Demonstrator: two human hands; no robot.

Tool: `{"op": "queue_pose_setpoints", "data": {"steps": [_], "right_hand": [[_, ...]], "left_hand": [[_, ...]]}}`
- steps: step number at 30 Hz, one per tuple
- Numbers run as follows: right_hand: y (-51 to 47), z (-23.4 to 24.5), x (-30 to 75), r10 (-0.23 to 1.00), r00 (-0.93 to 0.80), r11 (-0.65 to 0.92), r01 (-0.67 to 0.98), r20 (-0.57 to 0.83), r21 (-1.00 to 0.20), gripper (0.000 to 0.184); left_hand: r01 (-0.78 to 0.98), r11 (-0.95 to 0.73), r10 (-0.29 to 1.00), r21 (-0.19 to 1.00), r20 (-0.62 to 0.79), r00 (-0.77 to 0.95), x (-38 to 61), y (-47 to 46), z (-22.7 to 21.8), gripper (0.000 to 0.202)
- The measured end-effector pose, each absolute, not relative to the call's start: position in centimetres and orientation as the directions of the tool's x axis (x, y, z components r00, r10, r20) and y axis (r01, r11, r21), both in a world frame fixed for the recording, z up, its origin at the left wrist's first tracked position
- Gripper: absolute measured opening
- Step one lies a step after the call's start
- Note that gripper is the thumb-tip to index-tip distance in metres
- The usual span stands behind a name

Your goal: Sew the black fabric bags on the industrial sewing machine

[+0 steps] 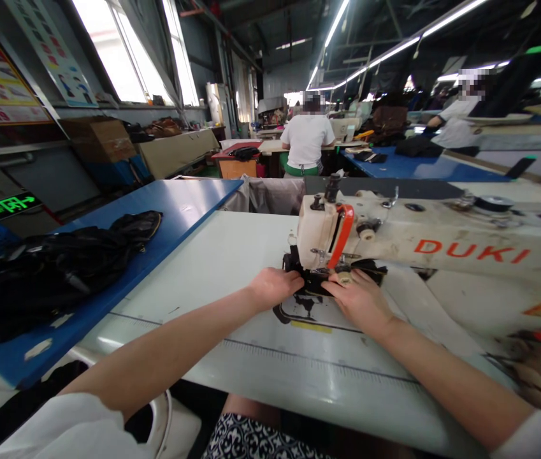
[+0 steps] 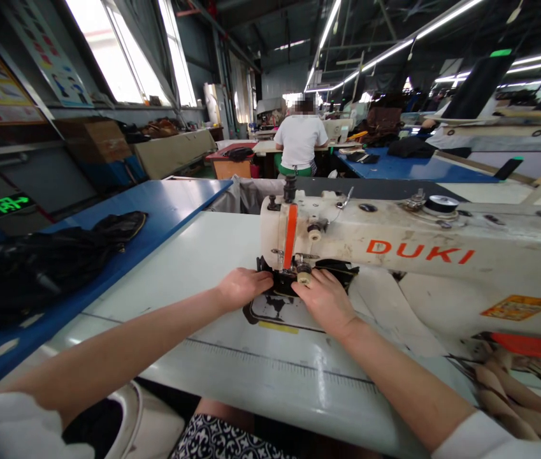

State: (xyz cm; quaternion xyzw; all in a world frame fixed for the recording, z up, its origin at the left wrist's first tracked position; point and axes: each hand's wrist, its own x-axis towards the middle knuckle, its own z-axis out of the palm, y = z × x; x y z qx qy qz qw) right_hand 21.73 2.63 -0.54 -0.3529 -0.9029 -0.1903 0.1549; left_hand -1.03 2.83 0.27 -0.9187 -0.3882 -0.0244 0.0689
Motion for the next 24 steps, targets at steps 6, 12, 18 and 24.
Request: {"op": "queue_pose_setpoints", "data": {"steps": [6, 12, 18, 24], "right_hand": [[1.6, -0.6, 21.6, 0.537, -0.772, 0.759, 0.618, 0.34, 0.204, 0.029], [1.4, -0.4, 21.5, 0.62, -0.733, 0.748, 0.66, 0.279, 0.072, 0.039], [0.9, -0.2, 21.3, 0.659, -0.694, 0.726, 0.688, 0.288, -0.004, 0.045], [0.7, -0.5, 21.4, 0.677, -0.688, 0.721, 0.692, 0.263, -0.046, 0.048]], "left_hand": [[0.652, -0.708, 0.642, -0.271, 0.138, 0.755, -1.5, 2.0, -1.1, 0.016], [0.656, -0.719, 0.642, -0.229, 0.143, 0.754, -2.0, 1.4, -1.0, 0.027], [0.682, -0.7, 0.676, -0.211, 0.113, 0.728, -1.5, 0.7, -0.4, 0.031], [0.702, -0.679, 0.7, -0.216, 0.098, 0.707, -1.0, 0.3, -0.3, 0.03]]}}
